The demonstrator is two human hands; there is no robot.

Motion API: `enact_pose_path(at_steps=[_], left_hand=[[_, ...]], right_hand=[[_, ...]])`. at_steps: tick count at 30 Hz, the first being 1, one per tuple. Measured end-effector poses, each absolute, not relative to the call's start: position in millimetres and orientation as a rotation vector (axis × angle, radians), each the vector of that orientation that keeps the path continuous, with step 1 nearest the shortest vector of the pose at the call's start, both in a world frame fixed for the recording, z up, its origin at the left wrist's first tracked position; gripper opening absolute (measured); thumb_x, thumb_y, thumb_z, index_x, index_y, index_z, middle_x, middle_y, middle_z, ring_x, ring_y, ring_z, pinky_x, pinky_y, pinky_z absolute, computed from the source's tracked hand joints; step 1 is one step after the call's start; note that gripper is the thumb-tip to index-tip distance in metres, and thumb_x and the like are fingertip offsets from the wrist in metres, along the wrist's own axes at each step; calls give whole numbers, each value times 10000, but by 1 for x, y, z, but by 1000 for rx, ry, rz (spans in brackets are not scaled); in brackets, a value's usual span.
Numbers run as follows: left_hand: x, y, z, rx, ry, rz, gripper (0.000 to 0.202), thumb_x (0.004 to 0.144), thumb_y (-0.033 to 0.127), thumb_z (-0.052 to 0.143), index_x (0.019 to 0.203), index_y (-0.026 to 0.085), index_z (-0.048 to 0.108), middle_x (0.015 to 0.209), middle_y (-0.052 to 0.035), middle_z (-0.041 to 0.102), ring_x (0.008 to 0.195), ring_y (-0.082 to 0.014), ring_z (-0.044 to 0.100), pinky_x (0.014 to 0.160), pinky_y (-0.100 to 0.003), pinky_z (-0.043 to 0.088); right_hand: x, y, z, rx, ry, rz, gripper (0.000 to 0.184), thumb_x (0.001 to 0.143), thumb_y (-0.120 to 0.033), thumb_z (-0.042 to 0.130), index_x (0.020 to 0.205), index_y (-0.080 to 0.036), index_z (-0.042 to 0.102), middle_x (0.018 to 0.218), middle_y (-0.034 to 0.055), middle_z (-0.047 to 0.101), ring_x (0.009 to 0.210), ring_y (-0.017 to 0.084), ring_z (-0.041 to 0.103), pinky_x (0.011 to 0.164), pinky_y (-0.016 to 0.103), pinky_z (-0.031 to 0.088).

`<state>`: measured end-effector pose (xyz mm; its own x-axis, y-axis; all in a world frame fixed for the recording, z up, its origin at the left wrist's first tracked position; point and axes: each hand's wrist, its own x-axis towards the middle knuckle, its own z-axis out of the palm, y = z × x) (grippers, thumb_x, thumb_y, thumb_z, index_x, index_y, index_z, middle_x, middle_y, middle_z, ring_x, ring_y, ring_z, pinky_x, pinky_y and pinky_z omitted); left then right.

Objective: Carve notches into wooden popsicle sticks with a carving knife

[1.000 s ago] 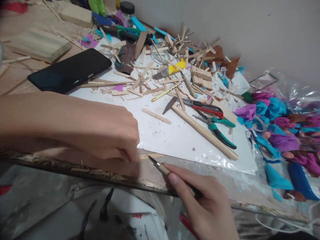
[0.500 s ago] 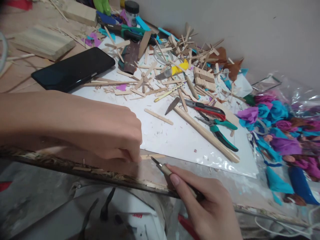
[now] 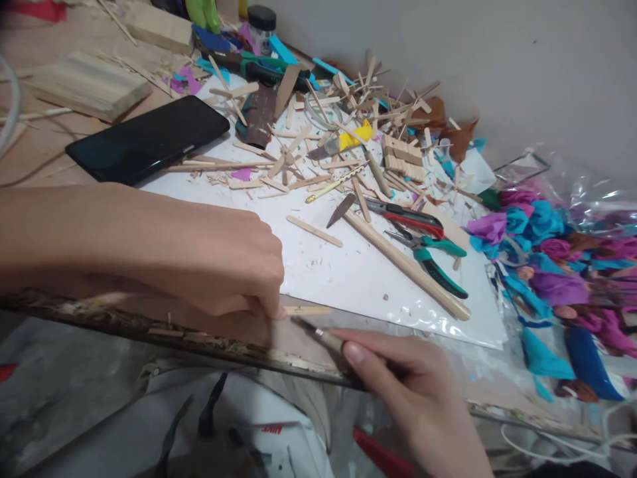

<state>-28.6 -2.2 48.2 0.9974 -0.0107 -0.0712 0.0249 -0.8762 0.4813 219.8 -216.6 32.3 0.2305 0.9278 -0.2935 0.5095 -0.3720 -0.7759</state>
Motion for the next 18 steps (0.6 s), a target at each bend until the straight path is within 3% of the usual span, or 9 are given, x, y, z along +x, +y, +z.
enact_pose_path(at_steps=[6, 18], left_hand=[[-30, -1, 46, 2618, -14, -102, 291, 703, -16, 670, 643, 262, 730, 604, 29, 641, 534, -171, 426, 596, -359, 243], [-29, 3, 48, 2577, -25, -67, 373, 665, -57, 702, 672, 306, 788, 611, 25, 681, 552, -186, 523, 573, -332, 315]], right_hand=[[213, -220, 34, -2023, -1185, 1001, 273, 955, -540, 901, 1153, -361, 959, 1096, 68, 929, 941, 300, 911, 722, 249, 726], [220, -217, 35, -2023, -1507, 796, 185, 963, -528, 891, 1073, -400, 965, 1057, 30, 919, 924, 277, 922, 774, 221, 730]])
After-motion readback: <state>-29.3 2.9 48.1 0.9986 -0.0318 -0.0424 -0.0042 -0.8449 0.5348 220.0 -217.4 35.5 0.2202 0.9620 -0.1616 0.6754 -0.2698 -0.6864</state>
